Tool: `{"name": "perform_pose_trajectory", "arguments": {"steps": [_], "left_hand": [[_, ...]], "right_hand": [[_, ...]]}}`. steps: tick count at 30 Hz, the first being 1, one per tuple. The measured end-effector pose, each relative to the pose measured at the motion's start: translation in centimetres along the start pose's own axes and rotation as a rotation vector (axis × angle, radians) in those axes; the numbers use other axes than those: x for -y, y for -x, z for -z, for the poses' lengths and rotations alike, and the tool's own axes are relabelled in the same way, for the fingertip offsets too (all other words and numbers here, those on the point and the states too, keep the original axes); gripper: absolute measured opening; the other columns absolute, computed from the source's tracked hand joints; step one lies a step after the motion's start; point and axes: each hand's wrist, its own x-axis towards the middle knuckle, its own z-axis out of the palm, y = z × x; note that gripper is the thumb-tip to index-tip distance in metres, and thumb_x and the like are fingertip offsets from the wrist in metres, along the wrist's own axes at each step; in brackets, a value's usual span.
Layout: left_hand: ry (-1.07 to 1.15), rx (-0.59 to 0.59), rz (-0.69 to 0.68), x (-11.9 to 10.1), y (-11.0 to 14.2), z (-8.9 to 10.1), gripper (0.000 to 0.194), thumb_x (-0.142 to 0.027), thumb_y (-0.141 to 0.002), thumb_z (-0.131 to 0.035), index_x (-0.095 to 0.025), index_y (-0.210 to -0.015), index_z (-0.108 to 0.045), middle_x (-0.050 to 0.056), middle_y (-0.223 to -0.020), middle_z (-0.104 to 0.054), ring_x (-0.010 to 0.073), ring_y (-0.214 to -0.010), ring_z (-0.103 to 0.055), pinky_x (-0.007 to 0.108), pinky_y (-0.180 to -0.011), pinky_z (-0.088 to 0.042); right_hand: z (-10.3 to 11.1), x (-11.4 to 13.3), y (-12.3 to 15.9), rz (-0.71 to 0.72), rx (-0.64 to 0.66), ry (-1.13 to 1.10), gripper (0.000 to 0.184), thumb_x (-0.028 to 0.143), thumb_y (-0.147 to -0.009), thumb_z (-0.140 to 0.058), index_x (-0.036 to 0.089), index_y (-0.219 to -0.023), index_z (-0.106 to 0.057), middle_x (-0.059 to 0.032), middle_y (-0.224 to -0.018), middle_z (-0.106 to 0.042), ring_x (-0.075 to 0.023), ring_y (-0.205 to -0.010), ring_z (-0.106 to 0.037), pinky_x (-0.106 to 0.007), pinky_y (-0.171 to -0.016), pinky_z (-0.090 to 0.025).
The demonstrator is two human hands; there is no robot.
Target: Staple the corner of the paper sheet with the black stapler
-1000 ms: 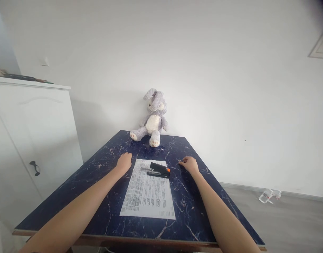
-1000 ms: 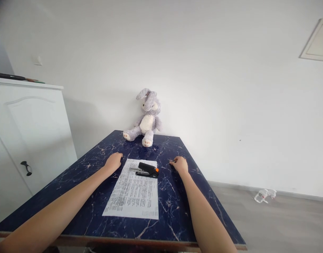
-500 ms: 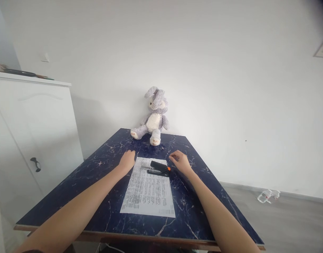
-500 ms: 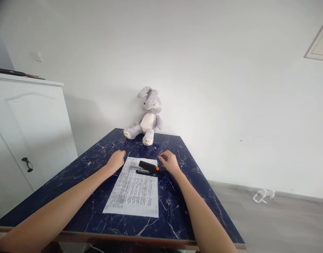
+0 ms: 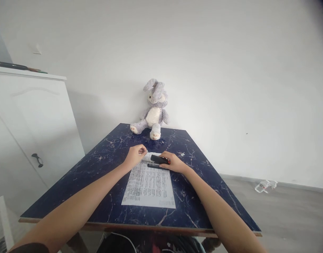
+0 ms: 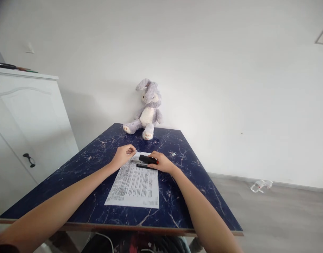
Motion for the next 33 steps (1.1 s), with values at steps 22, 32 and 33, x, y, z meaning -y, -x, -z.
{"name": "perform_pose_trajectory", "arguments": {"steps": [22,32,33], "left_hand": [[-0.079,0.487,0.086,1.4,-0.1,-0.9,0.018,-0.023,-0.095,-0.064,-0.019,-0.113,-0.064,0.009,-0.114,-0.074,0.0242,-0.107,-0.071,0.037,-0.091,-0.057],[-0.128,0.595,0.079,1.1,-0.1,-0.1,0.026,-0.032,-0.099,-0.062,-0.019,-0.122,-0.064,0.011,-0.122,-0.071,0.0263,-0.113,-0.069,0.037,-0.096,-0.055],[-0.134,0.602,0.079,1.0,-0.1,-0.1,0.027,-0.032,-0.099,-0.062,-0.019,-0.123,-0.064,0.011,-0.122,-0.071,0.0264,-0.113,-0.069,0.037,-0.095,-0.055]], "right_hand": [[0.2,-0.8,0.4,-0.042,0.072,-0.001,0.035,0.046,-0.098,-0.068,0.018,-0.118,-0.070,-0.0080,-0.105,-0.076,-0.0211,-0.086,-0.067,-0.032,-0.077,-0.048],[0.2,-1.0,0.5,-0.040,0.089,0.013,0.038,0.050,-0.100,-0.065,0.018,-0.121,-0.070,-0.0080,-0.105,-0.076,-0.0216,-0.085,-0.068,-0.032,-0.075,-0.047],[0.2,-1.0,0.5,-0.040,0.090,0.013,0.038,0.049,-0.100,-0.065,0.018,-0.121,-0.070,-0.0081,-0.105,-0.076,-0.0218,-0.086,-0.068,-0.032,-0.075,-0.048]]}}
